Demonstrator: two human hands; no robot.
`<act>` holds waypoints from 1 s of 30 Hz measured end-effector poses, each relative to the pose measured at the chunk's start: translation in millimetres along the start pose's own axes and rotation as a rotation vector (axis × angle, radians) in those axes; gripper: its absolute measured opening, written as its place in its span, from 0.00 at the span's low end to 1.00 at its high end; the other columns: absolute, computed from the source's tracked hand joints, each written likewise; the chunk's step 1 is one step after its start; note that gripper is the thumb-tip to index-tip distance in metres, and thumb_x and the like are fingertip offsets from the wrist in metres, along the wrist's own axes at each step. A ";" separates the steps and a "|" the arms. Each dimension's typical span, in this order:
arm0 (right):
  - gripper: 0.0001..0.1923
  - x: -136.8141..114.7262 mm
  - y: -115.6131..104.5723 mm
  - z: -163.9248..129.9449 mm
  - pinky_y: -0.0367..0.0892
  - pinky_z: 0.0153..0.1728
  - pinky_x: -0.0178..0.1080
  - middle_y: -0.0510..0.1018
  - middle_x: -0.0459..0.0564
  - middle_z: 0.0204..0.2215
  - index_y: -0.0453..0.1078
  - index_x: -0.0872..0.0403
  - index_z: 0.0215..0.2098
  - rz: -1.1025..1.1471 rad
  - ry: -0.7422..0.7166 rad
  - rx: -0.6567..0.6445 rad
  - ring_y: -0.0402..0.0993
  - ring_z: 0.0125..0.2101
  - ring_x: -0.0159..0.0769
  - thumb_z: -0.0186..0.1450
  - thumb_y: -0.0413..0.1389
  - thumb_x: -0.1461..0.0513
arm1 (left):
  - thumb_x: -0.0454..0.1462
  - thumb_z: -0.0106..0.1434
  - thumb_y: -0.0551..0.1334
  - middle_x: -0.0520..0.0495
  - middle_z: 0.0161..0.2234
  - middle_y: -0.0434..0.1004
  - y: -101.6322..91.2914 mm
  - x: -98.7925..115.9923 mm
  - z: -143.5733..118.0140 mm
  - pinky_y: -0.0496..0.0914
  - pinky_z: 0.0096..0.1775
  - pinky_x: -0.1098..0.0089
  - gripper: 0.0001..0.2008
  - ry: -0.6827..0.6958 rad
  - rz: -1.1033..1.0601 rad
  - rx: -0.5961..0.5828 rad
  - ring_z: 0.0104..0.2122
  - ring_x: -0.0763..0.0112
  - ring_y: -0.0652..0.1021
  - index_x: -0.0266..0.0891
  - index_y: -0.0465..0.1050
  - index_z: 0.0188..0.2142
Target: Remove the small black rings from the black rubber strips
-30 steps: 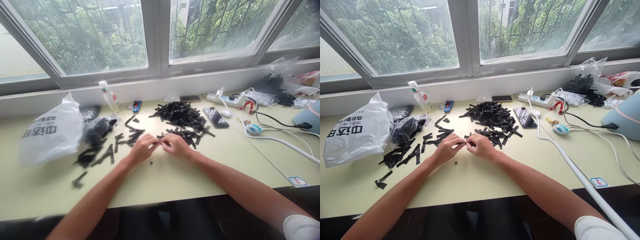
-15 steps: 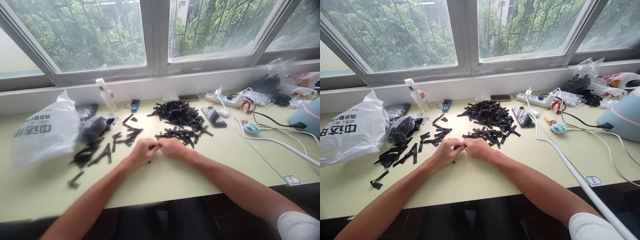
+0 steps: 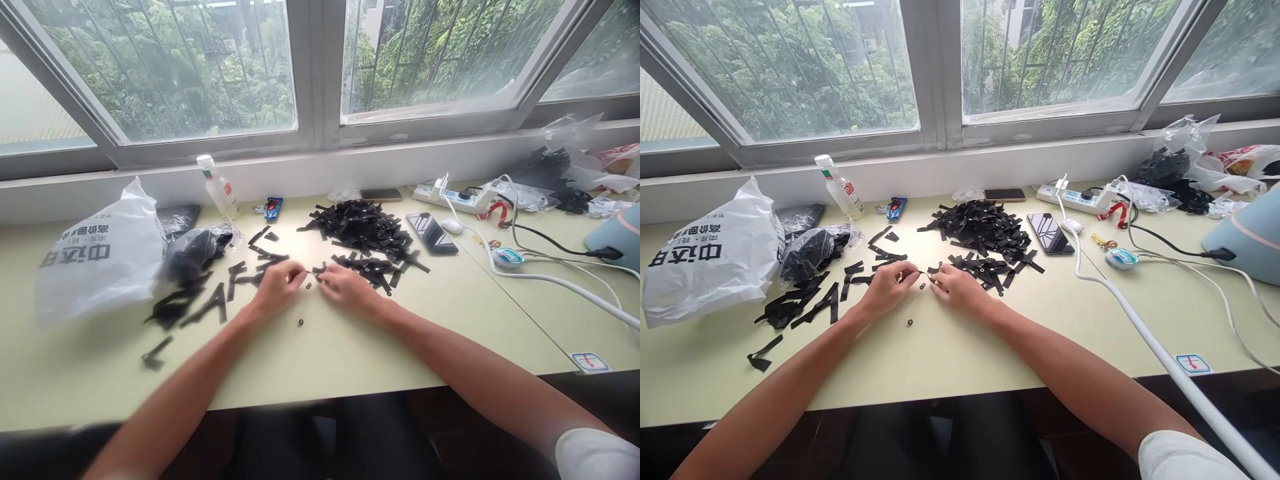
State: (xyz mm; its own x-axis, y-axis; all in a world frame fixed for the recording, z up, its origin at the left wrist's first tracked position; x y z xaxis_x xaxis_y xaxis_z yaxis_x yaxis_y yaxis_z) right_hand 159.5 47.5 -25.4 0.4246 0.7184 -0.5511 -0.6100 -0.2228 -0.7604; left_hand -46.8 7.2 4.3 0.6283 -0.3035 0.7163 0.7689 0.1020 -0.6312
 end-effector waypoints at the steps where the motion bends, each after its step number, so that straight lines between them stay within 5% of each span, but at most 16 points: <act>1: 0.11 0.2 -0.5 0.6 0.69 0.37 0.38 0.75 0.52 0.39 0.75 0.55 0.45 0.041 0.024 0.029 0.73 0.34 0.35 0.71 0.53 0.59 | 0.41 0.67 0.61 0.49 0.31 0.78 0.1 2.0 -0.2 0.66 0.33 0.70 0.10 -0.036 -0.049 0.026 0.30 0.71 0.74 0.39 0.77 0.34; 6: 0.14 -9.8 -10.9 2.5 0.67 0.33 0.38 0.77 0.49 0.34 0.76 0.52 0.48 0.279 0.158 0.201 0.70 0.30 0.34 0.69 0.57 0.55 | 0.46 0.63 0.65 0.47 0.32 0.79 6.5 12.8 -3.2 0.69 0.35 0.69 0.13 -0.154 -0.380 0.109 0.31 0.69 0.76 0.38 0.78 0.34; 11: 0.20 -21.4 -16.1 2.3 0.68 0.33 0.37 0.79 0.52 0.40 0.76 0.52 0.50 0.668 0.275 0.168 0.74 0.35 0.37 0.66 0.58 0.49 | 0.47 0.61 0.68 0.45 0.32 0.80 15.4 16.5 -7.0 0.70 0.35 0.68 0.14 -0.201 -0.557 0.117 0.31 0.69 0.76 0.37 0.79 0.36; 15: 0.18 -23.4 -15.8 3.5 0.65 0.29 0.36 0.79 0.50 0.35 0.78 0.52 0.44 0.861 0.325 0.153 0.71 0.31 0.34 0.64 0.60 0.49 | 0.47 0.61 0.68 0.45 0.32 0.80 20.8 18.5 -8.7 0.71 0.34 0.68 0.15 -0.183 -0.558 0.067 0.32 0.68 0.77 0.37 0.80 0.36; 18: 0.17 -19.7 -16.0 4.9 0.61 0.25 0.34 0.75 0.46 0.27 0.79 0.54 0.40 0.958 0.353 0.185 0.63 0.24 0.28 0.62 0.62 0.50 | 0.46 0.65 0.64 0.43 0.36 0.80 23.6 20.3 -9.8 0.72 0.35 0.68 0.14 -0.110 -0.466 0.012 0.35 0.66 0.77 0.37 0.79 0.43; 24: 0.16 -9.0 -21.4 6.1 0.62 0.26 0.35 0.71 0.42 0.21 0.75 0.54 0.36 1.035 0.399 0.325 0.62 0.22 0.27 0.60 0.66 0.51 | 0.36 0.69 0.57 0.41 0.46 0.74 31.6 20.7 -14.7 0.71 0.48 0.59 0.18 0.304 0.095 -0.205 0.48 0.58 0.72 0.45 0.71 0.58; 30: 0.19 -10.2 -23.7 6.5 0.57 0.22 0.35 0.71 0.44 0.20 0.74 0.55 0.35 0.972 0.415 0.280 0.62 0.21 0.28 0.59 0.65 0.47 | 0.36 0.70 0.56 0.41 0.40 0.71 32.7 17.2 -16.4 0.70 0.42 0.62 0.14 0.428 0.328 -0.241 0.41 0.60 0.70 0.45 0.77 0.51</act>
State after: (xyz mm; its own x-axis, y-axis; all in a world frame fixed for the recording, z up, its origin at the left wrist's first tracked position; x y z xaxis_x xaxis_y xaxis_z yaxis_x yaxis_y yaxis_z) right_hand 165.2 49.7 0.5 -0.1606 0.0267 -0.9867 -0.9149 -0.3790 0.1387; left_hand -12.8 -10.3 -8.9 0.6864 -0.6529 0.3202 0.4624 0.0520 -0.8851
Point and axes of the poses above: each hand's wrist, its own z-axis towards the middle knuckle, its own y-axis out of the palm, x = y × z, the point moved 1 cm from there along z, towards the middle knuckle
